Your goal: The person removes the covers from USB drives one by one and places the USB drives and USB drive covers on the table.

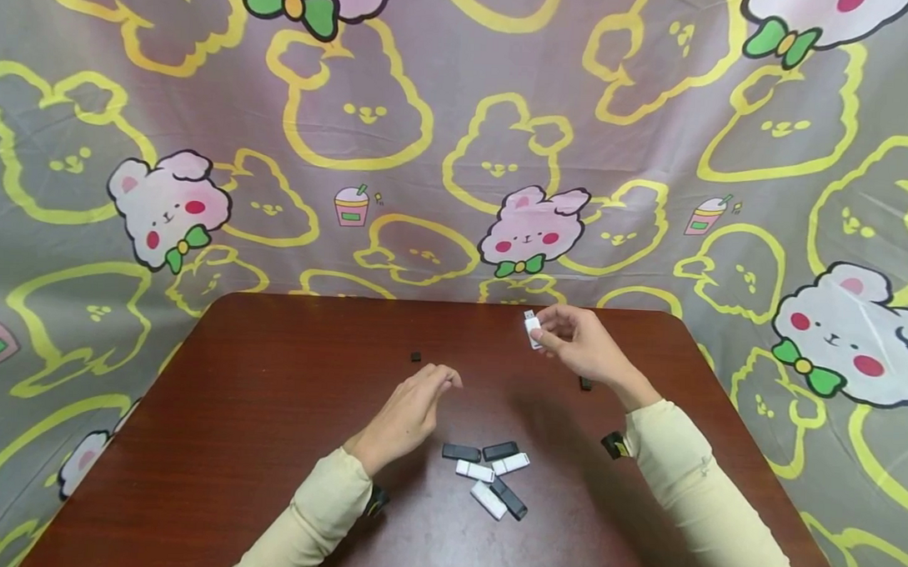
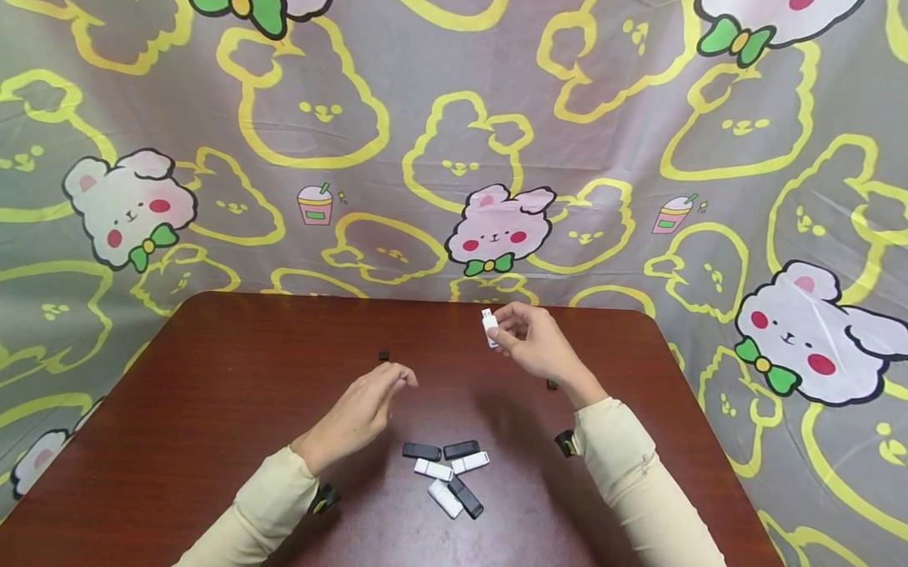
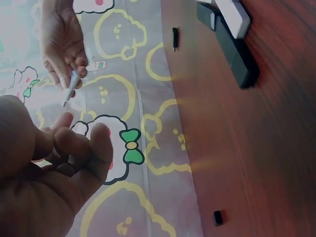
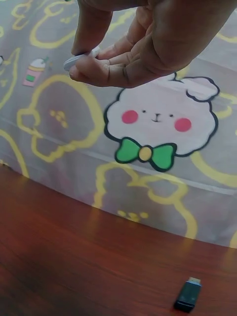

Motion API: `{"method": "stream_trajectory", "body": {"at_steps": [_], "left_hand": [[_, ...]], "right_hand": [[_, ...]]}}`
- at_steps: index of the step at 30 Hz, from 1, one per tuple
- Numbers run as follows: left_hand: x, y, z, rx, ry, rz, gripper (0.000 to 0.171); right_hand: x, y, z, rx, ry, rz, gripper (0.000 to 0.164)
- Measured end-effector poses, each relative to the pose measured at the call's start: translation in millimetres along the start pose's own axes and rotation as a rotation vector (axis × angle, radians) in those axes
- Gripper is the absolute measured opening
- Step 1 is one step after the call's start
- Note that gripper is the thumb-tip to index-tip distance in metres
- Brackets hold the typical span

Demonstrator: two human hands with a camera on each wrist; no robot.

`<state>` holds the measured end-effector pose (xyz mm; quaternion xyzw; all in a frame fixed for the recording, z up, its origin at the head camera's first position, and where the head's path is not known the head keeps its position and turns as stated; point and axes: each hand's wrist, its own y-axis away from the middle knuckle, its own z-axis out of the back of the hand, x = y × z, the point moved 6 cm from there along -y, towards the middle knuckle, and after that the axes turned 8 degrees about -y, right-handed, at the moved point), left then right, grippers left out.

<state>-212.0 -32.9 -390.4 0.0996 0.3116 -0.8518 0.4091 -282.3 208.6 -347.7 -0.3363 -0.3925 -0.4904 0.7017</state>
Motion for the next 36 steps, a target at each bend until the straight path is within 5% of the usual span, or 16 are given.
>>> {"method": "stream_trajectory", "body": {"at_steps": [25, 36], "left_hand": [[6.8, 2.4, -5.9, 0.071, -0.047, 0.031, 0.017], [10.6, 7.2, -15.6, 0.235, 0.031, 0.124, 0.023]], "right_hand": [[-53.9, -21.0, 29.4, -0.057, -0.003, -0.161, 0.029], [-77.9, -21.7, 35.0, -0.050, 0.015, -0.203, 0.031]]}}
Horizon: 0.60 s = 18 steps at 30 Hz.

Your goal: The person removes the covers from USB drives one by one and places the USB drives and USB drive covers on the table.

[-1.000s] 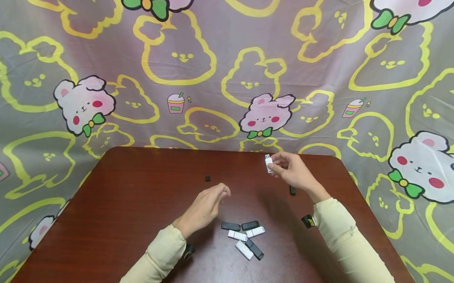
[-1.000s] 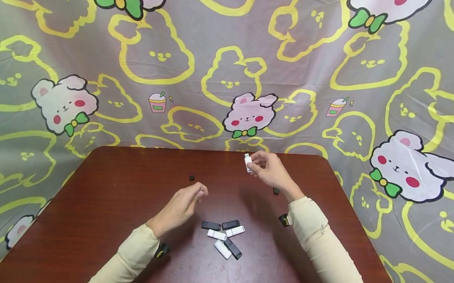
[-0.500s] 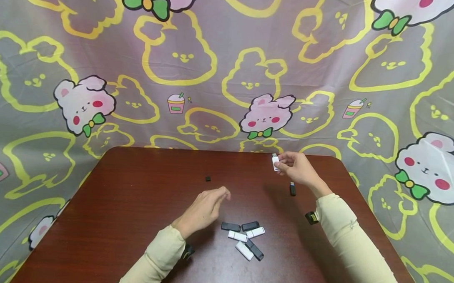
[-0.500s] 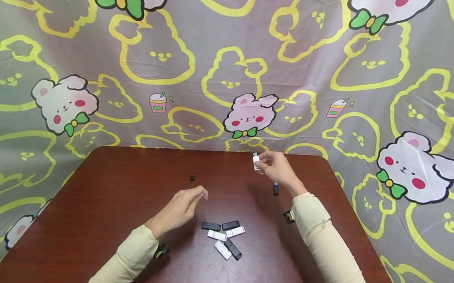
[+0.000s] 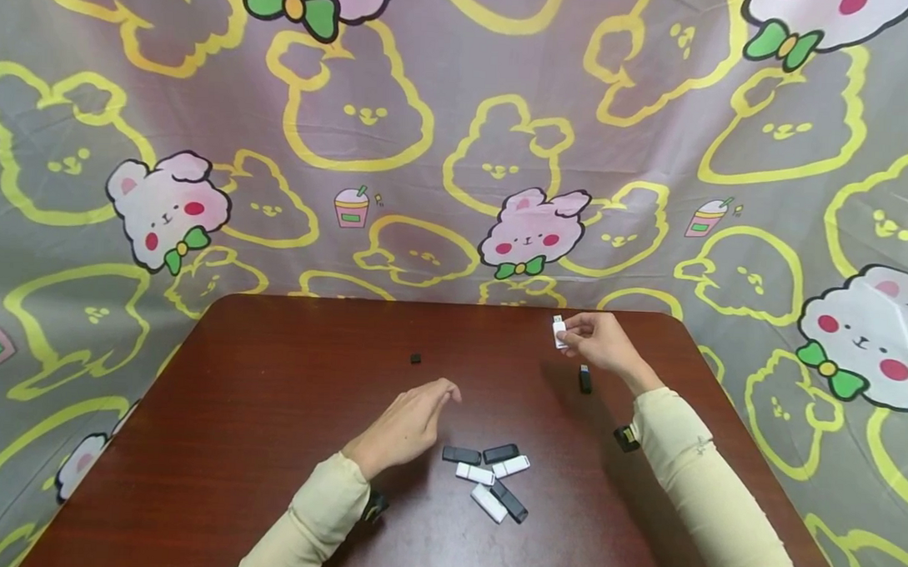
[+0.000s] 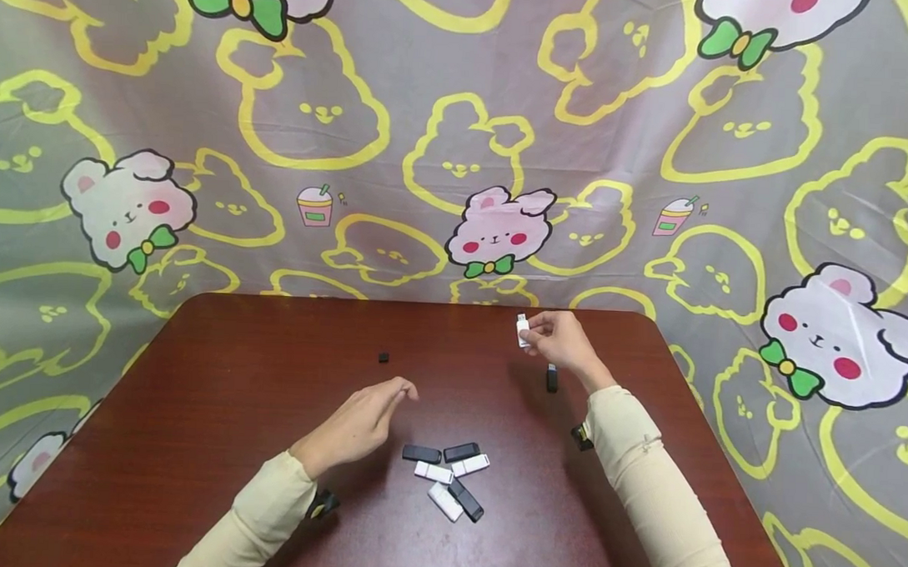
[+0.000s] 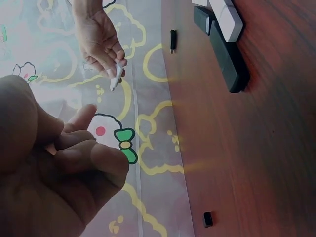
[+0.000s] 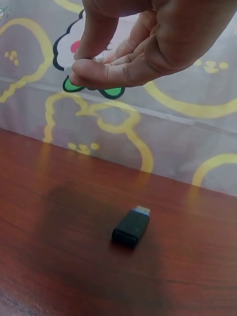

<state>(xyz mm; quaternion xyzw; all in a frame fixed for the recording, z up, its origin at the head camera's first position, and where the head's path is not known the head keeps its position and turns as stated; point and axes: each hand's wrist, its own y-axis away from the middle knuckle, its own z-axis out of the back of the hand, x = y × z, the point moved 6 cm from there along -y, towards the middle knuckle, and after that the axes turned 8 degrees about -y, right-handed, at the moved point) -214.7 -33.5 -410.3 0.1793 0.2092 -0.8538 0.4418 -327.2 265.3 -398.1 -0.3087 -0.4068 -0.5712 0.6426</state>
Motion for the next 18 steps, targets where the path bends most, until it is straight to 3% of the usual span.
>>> {"method": "stream_trajectory", "body": {"at_steps": [8, 18], "left_hand": [[-0.9, 2.5, 0.1, -0.009, -0.042, 0.016, 0.023], [-2.1, 4.3, -4.6, 0.058, -0.056, 0.030, 0.030]], "right_hand": [[-14.6, -3.6, -2.2, 0.019, -0.026, -0.042, 0.030], [-30.5, -3.4, -1.0, -0.024, -0.005, -0.118, 0.021]]}}
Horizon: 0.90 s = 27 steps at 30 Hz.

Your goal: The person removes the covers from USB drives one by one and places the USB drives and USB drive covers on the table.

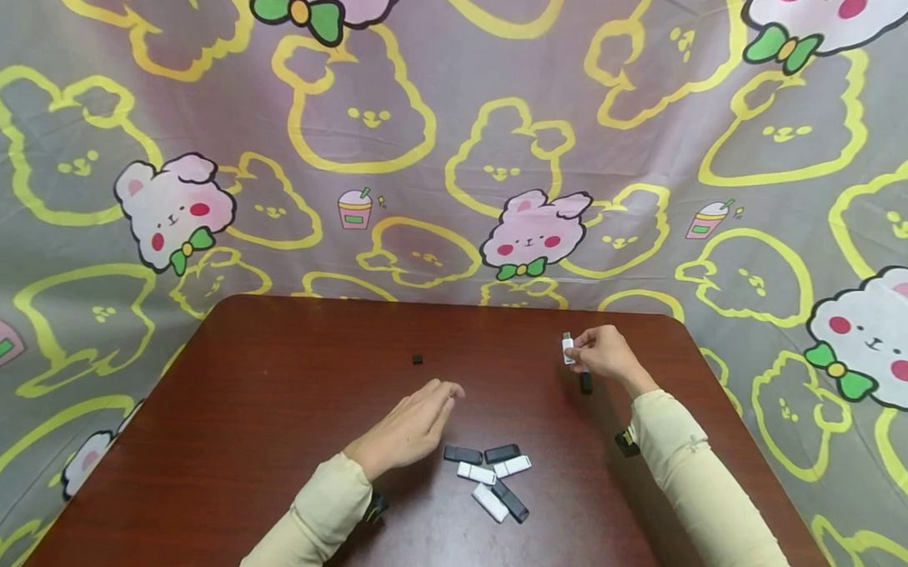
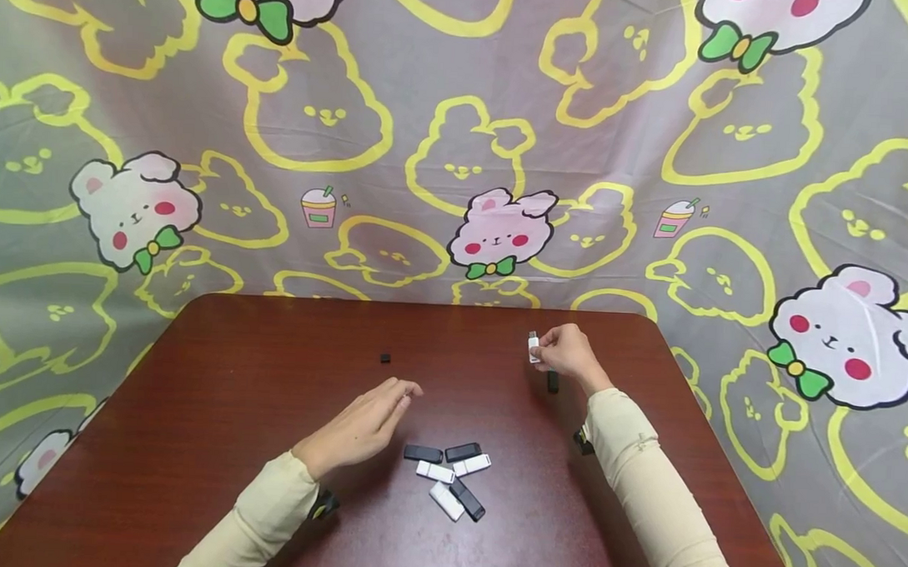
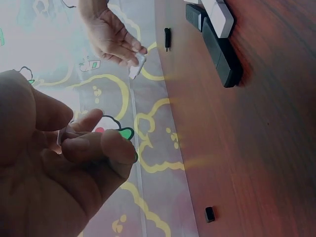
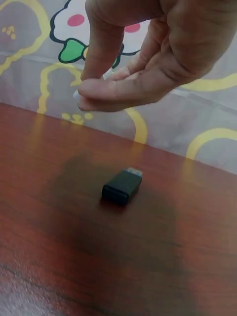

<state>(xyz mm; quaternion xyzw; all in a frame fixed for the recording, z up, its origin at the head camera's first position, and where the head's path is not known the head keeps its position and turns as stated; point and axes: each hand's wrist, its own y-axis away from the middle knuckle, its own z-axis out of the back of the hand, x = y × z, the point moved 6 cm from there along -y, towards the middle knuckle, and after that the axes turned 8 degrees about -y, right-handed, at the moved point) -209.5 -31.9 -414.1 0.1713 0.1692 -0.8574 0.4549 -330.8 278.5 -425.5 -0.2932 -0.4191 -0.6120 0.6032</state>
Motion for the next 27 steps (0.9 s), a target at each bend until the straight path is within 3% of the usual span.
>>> {"method": "stream_trajectory", "body": {"at_steps": [8, 14, 22, 27], "left_hand": [[-0.5, 1.8, -1.6, 0.061, -0.046, -0.012, 0.031], [0.0, 2.2, -3.8, 0.081, -0.022, -0.023, 0.033], [0.1, -0.4, 5.9, -0.099, 0.021, -0.051, 0.025], [4.0, -1.9, 10.8, -0.168, 0.077, -0.035, 0.019]], "right_hand": [[-11.3, 3.0, 0.6, -0.030, 0.086, -0.066, 0.017], [-21.3, 1.7, -3.0, -0.030, 0.145, -0.085, 0.015], [-30.4, 0.2, -5.6, -0.023, 0.205, -0.146, 0.017], [-30.6, 1.6, -4.8, -0.018, 0.234, -0.156, 0.020]]}}
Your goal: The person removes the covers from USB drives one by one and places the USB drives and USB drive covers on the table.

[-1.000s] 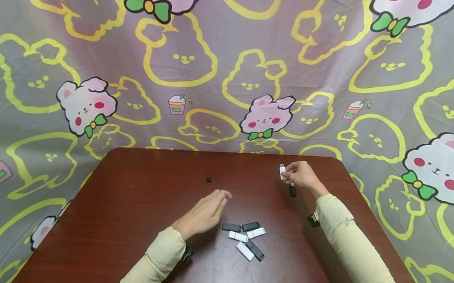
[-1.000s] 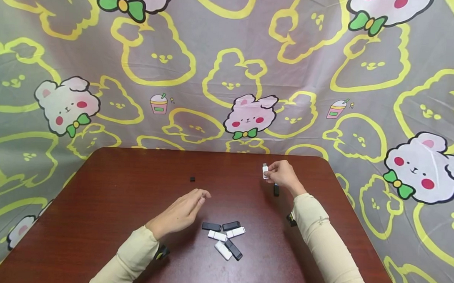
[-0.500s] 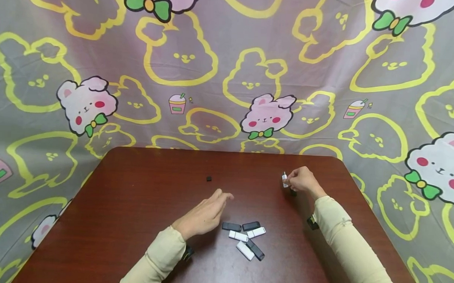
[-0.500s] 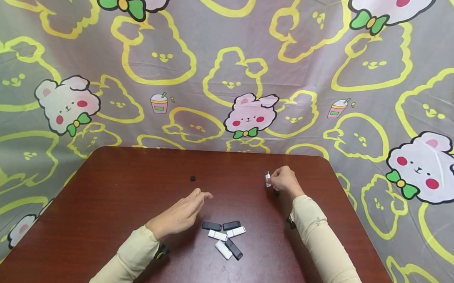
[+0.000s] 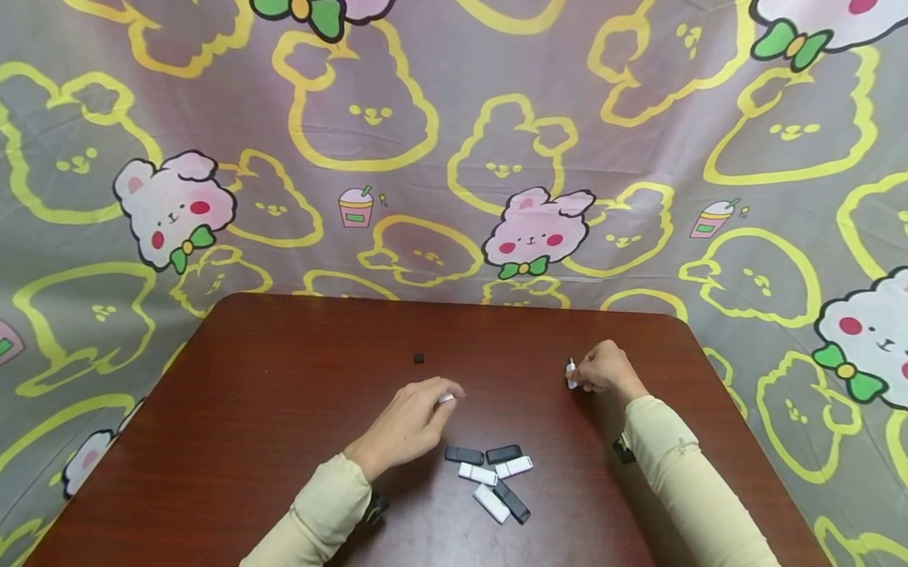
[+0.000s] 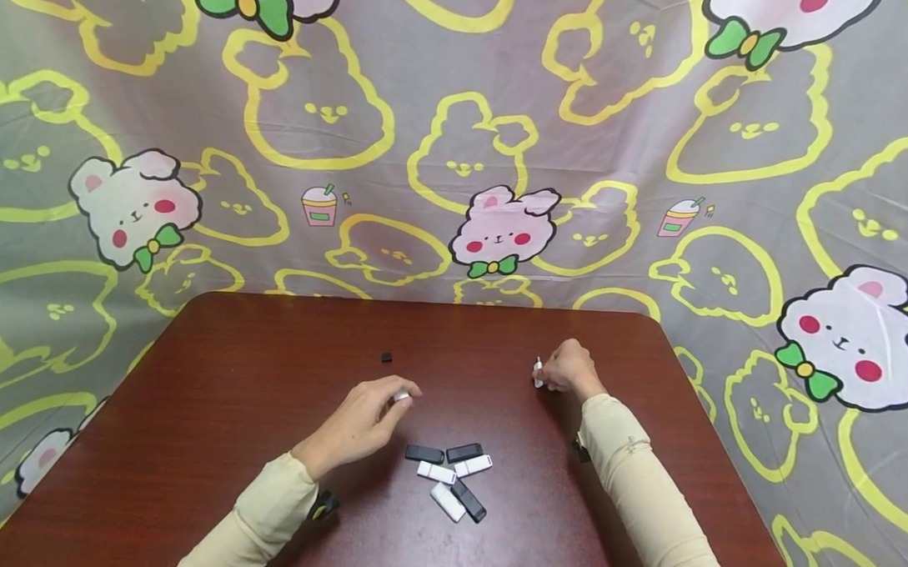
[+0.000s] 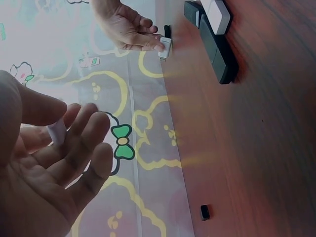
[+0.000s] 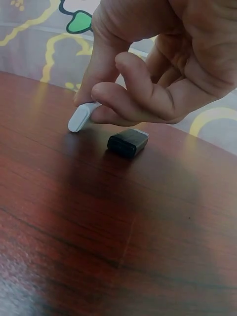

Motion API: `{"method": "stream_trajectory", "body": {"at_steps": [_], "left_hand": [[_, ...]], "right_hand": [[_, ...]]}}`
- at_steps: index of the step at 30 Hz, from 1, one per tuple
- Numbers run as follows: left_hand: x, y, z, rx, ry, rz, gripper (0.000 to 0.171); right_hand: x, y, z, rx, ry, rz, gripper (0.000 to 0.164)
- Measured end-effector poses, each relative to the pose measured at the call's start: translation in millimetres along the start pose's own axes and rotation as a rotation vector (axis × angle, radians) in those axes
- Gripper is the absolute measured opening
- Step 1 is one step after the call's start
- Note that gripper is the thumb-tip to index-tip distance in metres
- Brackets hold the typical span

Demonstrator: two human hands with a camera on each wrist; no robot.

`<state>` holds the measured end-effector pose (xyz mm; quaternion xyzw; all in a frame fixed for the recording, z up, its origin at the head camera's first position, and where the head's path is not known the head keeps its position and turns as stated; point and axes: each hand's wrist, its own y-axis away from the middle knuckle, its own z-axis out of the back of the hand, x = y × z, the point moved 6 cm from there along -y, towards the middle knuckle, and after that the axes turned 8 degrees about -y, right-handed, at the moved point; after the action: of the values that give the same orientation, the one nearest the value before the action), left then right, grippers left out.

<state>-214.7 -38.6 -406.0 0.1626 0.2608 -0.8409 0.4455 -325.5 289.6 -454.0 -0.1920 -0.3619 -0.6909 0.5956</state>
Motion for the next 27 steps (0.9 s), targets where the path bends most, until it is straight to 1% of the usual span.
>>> {"method": "stream_trajectory", "body": {"at_steps": [4, 7, 10, 13, 16, 19, 20, 22, 27], "left_hand": [[1.3, 0.3, 0.7, -0.019, 0.016, 0.002, 0.011], [1.6, 0.2, 0.4, -0.025, 0.014, -0.008, 0.008], [2.4, 0.1, -0.7, -0.024, 0.011, -0.012, 0.009], [3.8, 0.1, -1.9, -0.018, 0.007, -0.002, 0.012], [3.9, 0.2, -2.0, -0.011, 0.001, 0.009, 0.014], [3.2, 0.2, -0.9, -0.023, 0.005, 0.009, 0.015], [2.8, 0.2, -0.2, -0.033, 0.002, 0.006, 0.015], [1.8, -0.2, 1.8, -0.072, -0.016, -0.019, 0.014], [-0.9, -0.2, 8.1, -0.208, -0.088, -0.104, 0.011]], "right_hand": [[0.2, 2.8, 0.4, -0.008, 0.019, 0.006, 0.020], [0.4, 4.1, 2.5, -0.026, 0.033, 0.003, 0.020], [0.1, 4.7, 4.4, -0.042, 0.043, 0.004, 0.020], [-0.4, 5.5, 5.5, -0.053, 0.047, 0.014, 0.019], [-0.2, 7.5, 7.5, -0.079, 0.068, 0.031, 0.019], [0.5, 10.3, 10.3, -0.114, 0.094, 0.021, 0.018], [1.1, 11.4, 11.1, -0.126, 0.108, 0.022, 0.019], [2.3, 13.2, 12.2, -0.145, 0.135, 0.016, 0.020], [3.1, 15.7, 9.7, -0.167, 0.181, 0.038, 0.027]]}}
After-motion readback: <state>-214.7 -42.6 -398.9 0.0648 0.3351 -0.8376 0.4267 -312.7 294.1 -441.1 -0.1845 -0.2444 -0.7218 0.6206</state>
